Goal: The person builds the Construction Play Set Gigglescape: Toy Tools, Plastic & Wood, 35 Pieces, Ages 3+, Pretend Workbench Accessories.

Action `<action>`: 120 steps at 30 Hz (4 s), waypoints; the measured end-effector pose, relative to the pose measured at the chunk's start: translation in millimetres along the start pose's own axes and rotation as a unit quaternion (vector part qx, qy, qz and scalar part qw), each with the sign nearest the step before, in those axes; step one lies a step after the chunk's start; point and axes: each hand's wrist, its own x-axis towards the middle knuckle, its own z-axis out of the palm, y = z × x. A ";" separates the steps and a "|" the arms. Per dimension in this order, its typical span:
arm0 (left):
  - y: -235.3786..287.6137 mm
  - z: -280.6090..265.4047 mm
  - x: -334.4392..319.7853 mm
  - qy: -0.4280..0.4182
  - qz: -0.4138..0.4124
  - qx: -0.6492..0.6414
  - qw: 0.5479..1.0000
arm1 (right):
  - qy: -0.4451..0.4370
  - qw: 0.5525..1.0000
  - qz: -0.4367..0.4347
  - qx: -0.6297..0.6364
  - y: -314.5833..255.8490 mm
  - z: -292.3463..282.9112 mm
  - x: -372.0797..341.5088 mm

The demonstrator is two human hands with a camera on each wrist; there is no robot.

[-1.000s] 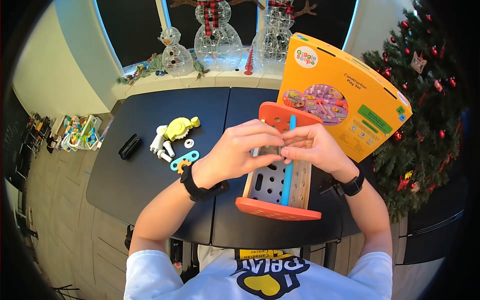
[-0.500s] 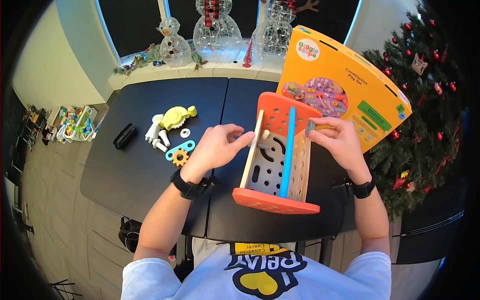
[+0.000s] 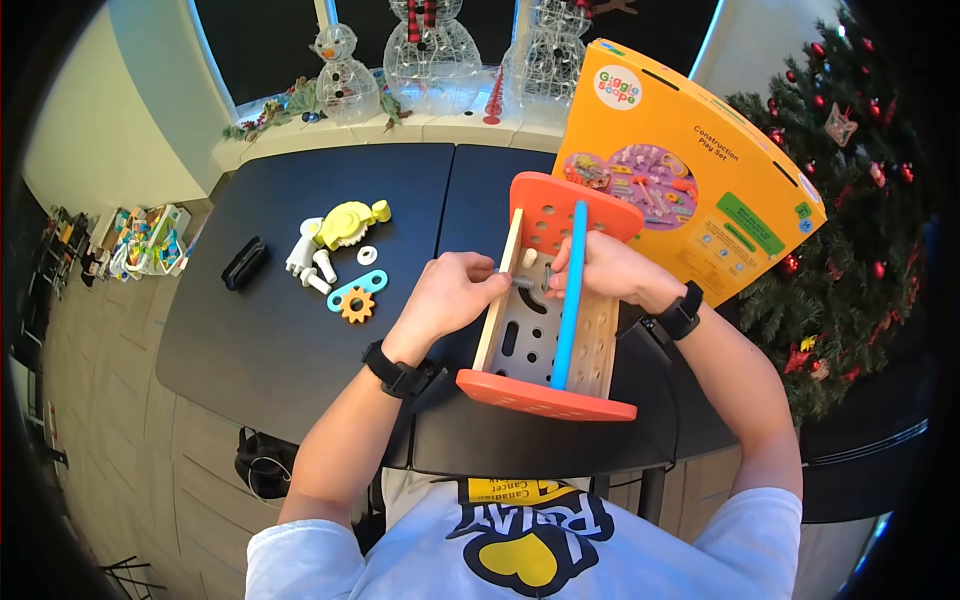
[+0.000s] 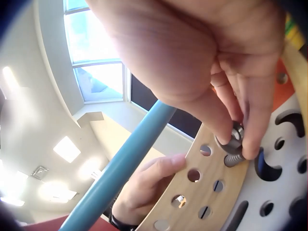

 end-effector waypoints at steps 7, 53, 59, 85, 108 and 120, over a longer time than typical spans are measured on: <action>7.5 3.6 -2.0 0.007 0.001 -0.002 1.000 | -0.055 0.995 0.023 0.079 18.7 2.7 15.3; 5.7 11.6 1.1 0.016 -0.025 -0.025 0.999 | -0.107 0.993 0.013 0.037 27.1 8.3 17.3; -0.1 14.2 3.9 0.026 -0.018 -0.026 0.999 | -0.096 0.991 0.092 0.029 17.4 10.6 18.5; 4.1 12.3 1.9 0.018 -0.013 -0.018 1.000 | 0.004 1.000 0.005 -0.003 16.4 14.7 14.2; 4.2 13.7 0.5 0.018 -0.013 -0.026 0.999 | 0.037 0.997 0.066 0.014 10.8 19.3 17.0; 5.6 14.1 -0.5 0.025 -0.014 -0.020 0.999 | 0.019 0.999 -0.040 0.009 27.4 13.0 19.1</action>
